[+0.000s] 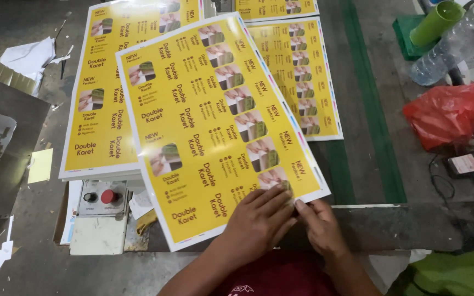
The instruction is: Inspecting and sorting printed commercial leaflets in a print shop.
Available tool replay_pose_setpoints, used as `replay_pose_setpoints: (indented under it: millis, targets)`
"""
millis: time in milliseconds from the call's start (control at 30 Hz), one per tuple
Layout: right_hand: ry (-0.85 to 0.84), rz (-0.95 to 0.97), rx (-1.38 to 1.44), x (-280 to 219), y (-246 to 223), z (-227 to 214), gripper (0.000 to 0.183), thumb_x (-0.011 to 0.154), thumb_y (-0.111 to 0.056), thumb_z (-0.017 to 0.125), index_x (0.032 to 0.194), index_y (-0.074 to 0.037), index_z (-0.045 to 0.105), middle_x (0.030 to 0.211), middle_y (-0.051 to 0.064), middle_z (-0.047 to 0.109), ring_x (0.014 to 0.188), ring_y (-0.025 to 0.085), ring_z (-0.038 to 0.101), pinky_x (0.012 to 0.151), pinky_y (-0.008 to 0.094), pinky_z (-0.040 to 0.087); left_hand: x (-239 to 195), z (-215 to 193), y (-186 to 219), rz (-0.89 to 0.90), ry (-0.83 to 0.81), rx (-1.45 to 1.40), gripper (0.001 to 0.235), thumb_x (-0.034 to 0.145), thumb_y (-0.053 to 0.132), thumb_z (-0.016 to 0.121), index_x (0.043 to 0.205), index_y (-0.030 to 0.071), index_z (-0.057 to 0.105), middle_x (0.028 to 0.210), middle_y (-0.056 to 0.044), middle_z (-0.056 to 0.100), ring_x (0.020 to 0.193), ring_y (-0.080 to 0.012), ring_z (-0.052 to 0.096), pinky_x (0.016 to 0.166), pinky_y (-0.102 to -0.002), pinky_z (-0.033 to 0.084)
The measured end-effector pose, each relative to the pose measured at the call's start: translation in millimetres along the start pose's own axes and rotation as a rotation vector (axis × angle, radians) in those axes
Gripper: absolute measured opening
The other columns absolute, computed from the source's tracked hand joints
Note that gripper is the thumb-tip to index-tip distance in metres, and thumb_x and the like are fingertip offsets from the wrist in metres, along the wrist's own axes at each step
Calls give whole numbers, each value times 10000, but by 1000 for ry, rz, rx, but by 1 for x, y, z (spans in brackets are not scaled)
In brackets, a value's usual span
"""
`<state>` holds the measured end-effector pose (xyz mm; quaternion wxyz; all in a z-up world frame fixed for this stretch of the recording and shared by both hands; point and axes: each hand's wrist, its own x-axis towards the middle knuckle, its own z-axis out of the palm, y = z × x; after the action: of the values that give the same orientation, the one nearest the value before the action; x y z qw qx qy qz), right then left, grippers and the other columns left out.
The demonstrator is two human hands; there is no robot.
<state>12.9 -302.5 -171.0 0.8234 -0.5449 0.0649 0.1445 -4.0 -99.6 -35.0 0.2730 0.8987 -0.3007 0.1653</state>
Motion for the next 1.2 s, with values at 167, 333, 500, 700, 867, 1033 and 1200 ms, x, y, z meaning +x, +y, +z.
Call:
replay_pose_setpoints:
  millis: [167, 333, 500, 700, 867, 1033, 1200]
  targets:
    - [49, 4, 80, -13, 11, -39, 335, 1029, -87, 538, 1296, 108, 589, 923, 265, 725, 727, 312, 712, 576, 374, 554, -24, -36, -23, -73, 104, 155, 310, 937, 211, 716, 1188, 29, 717, 1287, -169, 718, 1220, -343, 665, 1052, -495, 492]
    - [251, -15, 55, -28, 35, -95, 275, 1065, -74, 516, 1249, 116, 591, 835, 233, 680, 673, 275, 648, 588, 369, 527, -49, -59, -74, -283, 357, 411, 307, 872, 96, 795, 1162, 30, 719, 1245, -174, 750, 1199, -333, 701, 1041, -464, 554]
    - [378, 3, -54, -50, 44, -148, 317, 1113, -114, 502, 1344, 95, 565, 899, 220, 647, 745, 271, 628, 643, 380, 507, -73, -53, -120, -412, 340, 621, 687, 1016, 374, 669, 1513, -59, 473, 1658, -263, 326, 1563, -403, 290, 1257, -566, 219]
    - [515, -24, -137, -61, 98, -239, 295, 1102, -82, 549, 1325, 110, 557, 765, 249, 666, 563, 284, 630, 470, 336, 483, -80, -48, -116, -489, 214, 766, 592, 984, 356, 649, 1439, -17, 584, 1516, -188, 589, 1482, -311, 471, 1233, -539, 242]
    - [541, 58, -164, -66, 108, -250, 329, 1124, -119, 514, 1397, 64, 535, 800, 298, 664, 586, 350, 616, 486, 399, 455, -73, -77, -90, -424, 300, 770, 347, 913, 106, 679, 1255, 47, 697, 1282, -110, 744, 1250, -254, 683, 1054, -438, 455]
    - [612, 196, -254, -54, 84, -203, 310, 1137, -96, 505, 1352, 122, 548, 897, 373, 695, 644, 404, 626, 526, 437, 448, -71, -84, -76, -400, 445, 724, 219, 903, 47, 734, 1120, 72, 739, 1132, -55, 787, 1021, -233, 750, 819, -363, 550]
    - [513, 166, -165, -32, 75, -153, 323, 1105, -80, 515, 1370, 104, 517, 1021, 292, 648, 846, 373, 673, 636, 450, 523, -69, -83, -60, -441, 468, 533, 224, 883, 21, 728, 1106, 20, 746, 1125, -116, 784, 969, -274, 752, 801, -382, 562]
